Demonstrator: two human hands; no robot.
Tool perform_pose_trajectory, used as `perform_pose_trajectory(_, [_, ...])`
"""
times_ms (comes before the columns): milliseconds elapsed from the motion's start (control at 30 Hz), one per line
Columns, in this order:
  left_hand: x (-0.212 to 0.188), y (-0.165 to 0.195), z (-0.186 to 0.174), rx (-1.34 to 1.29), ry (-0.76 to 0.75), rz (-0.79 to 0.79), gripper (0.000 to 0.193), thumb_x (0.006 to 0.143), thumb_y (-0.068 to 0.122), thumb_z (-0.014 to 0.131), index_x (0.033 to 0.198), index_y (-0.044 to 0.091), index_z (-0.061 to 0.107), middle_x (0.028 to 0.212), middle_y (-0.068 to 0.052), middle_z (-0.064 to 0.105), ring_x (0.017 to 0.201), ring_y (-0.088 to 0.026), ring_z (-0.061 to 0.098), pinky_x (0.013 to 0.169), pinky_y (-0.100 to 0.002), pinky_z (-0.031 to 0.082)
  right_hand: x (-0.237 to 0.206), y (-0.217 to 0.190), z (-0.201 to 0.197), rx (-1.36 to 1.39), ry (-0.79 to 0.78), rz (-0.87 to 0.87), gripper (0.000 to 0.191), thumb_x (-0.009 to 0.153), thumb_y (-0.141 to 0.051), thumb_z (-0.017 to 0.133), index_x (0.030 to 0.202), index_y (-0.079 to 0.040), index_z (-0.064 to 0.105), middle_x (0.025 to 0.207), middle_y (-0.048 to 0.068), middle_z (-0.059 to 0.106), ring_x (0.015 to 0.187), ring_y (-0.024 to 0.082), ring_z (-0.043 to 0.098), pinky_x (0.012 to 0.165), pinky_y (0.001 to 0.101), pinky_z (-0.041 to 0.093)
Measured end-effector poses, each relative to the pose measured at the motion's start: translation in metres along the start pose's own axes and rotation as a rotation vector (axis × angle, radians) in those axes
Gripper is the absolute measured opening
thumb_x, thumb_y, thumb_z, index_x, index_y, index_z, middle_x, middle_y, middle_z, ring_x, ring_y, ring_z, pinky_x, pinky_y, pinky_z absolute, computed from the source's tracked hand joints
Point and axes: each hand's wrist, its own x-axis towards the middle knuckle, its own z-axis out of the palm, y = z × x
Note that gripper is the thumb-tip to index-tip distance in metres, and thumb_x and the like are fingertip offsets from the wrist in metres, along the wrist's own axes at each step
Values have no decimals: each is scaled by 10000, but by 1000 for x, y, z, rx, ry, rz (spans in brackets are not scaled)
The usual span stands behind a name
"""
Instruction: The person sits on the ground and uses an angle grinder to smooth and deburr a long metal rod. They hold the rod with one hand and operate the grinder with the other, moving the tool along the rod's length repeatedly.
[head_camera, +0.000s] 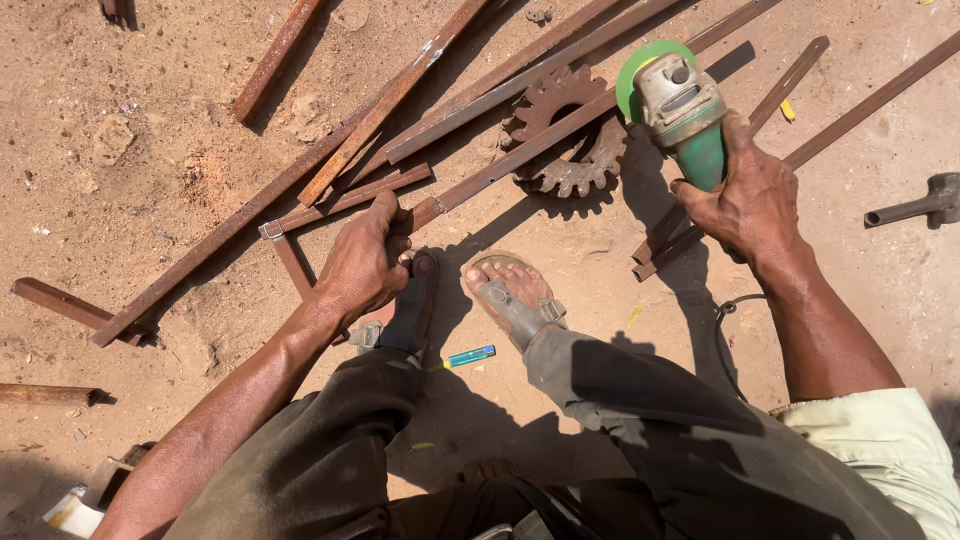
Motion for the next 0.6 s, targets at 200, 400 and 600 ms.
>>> perform_pose_trajectory(200, [6, 1, 20, 102, 161, 323, 633, 636, -5, 879, 1133, 7, 487, 1024, -215, 651, 976, -386, 670, 833, -470, 578, -34, -79, 5, 55, -96, -128, 909, 749, -326, 813, 1512, -30, 416, 1045, 305, 724, 891, 423, 748, 801, 508, 610])
perform_pose_trajectory(400, [1, -4, 25, 127, 223, 465, 635, 648, -33, 837, 1160, 7, 464, 933, -250, 626, 899, -460, 632, 770, -535, 502, -35, -84, -21, 25, -104, -9, 916, 770, -295, 805, 1541, 4, 411, 1045, 320, 716, 914, 450, 734, 850, 527, 592])
perform_pose_trajectory(600, [11, -7, 38, 132, 155, 422, 518, 797, -22, 754, 1171, 14, 397, 883, -245, 601, 860, -436, 613, 781, -537, 482, -56, -102, -15, 47, -198, 21, 916, 767, -334, 786, 1537, -26, 397, 1008, 294, 725, 927, 439, 740, 840, 510, 601])
